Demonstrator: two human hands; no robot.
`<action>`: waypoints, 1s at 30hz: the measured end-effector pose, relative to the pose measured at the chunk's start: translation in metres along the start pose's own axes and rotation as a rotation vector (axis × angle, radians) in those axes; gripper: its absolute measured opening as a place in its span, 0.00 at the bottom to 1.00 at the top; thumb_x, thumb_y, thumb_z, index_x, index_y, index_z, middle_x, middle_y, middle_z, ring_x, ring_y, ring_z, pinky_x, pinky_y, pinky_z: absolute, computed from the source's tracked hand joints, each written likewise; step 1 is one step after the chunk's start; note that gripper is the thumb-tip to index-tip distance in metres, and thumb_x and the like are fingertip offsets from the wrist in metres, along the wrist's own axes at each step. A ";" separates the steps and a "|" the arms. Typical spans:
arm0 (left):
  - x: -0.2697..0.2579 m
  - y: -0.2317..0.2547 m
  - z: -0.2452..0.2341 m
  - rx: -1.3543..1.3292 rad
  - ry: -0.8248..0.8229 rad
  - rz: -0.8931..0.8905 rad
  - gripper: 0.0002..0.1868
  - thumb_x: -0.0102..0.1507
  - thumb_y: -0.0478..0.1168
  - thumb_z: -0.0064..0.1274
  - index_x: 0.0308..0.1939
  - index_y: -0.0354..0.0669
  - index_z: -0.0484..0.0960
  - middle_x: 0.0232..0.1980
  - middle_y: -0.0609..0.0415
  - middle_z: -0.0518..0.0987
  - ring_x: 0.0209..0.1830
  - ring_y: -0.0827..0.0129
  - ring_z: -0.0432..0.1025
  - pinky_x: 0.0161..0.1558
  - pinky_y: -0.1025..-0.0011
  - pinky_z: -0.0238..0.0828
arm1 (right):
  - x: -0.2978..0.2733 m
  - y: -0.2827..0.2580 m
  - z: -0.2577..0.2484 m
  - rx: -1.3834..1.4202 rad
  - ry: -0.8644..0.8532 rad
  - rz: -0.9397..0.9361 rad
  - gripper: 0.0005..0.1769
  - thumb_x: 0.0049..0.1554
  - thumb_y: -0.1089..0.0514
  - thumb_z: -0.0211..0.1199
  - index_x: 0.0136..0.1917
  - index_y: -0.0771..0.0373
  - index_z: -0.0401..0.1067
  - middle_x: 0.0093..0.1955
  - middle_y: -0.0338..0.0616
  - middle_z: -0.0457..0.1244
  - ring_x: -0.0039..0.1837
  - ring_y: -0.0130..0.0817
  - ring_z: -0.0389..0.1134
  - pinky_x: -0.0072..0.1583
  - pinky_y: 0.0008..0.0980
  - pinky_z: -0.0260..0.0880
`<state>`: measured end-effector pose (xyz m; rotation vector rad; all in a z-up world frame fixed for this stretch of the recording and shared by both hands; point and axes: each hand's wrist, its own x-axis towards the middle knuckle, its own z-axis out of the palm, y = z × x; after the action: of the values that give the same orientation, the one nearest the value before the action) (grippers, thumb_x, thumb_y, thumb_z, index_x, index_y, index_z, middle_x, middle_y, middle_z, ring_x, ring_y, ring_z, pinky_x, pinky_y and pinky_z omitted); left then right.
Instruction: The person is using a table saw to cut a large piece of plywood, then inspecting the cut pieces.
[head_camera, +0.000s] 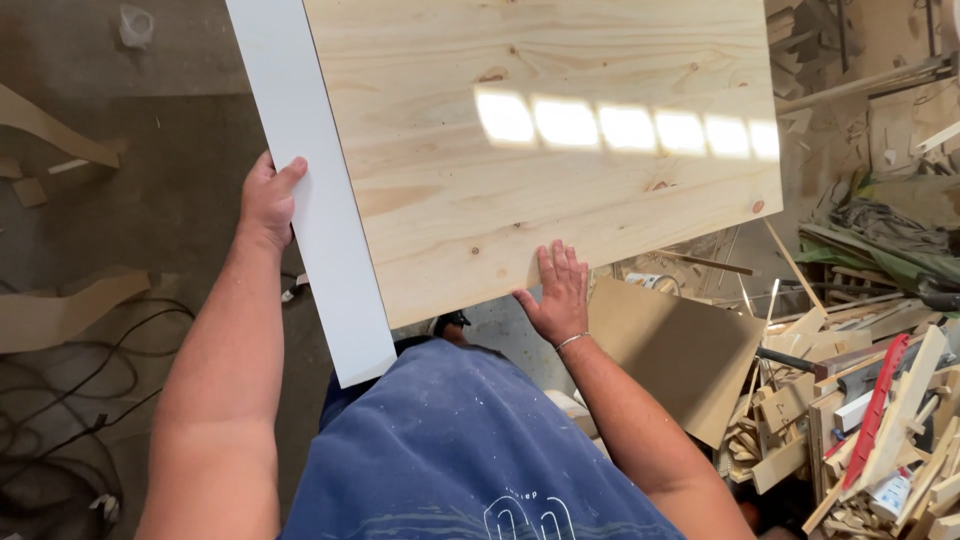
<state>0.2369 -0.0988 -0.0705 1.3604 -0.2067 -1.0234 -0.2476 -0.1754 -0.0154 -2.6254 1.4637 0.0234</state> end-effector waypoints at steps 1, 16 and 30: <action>-0.002 0.002 0.002 0.002 0.002 -0.005 0.14 0.66 0.42 0.64 0.55 0.53 0.78 0.46 0.56 0.83 0.45 0.67 0.82 0.53 0.65 0.82 | 0.000 0.001 0.002 0.001 -0.006 0.002 0.53 0.54 0.21 0.56 0.82 0.50 0.54 0.85 0.46 0.47 0.85 0.48 0.43 0.81 0.56 0.37; -0.014 0.020 0.013 -0.049 -0.003 0.029 0.11 0.66 0.40 0.64 0.50 0.55 0.80 0.43 0.58 0.84 0.43 0.68 0.83 0.52 0.67 0.84 | 0.000 0.000 0.005 0.019 0.008 -0.015 0.54 0.56 0.19 0.53 0.83 0.50 0.51 0.85 0.48 0.45 0.86 0.50 0.41 0.81 0.59 0.35; -0.008 0.015 0.007 0.002 -0.002 0.038 0.12 0.67 0.39 0.63 0.52 0.53 0.78 0.44 0.53 0.84 0.43 0.64 0.83 0.51 0.65 0.84 | 0.000 0.000 0.008 0.035 0.018 -0.019 0.54 0.55 0.20 0.55 0.84 0.50 0.50 0.86 0.49 0.44 0.86 0.51 0.40 0.81 0.59 0.34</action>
<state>0.2346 -0.1001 -0.0519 1.3523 -0.2346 -0.9934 -0.2476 -0.1742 -0.0231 -2.6180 1.4312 -0.0278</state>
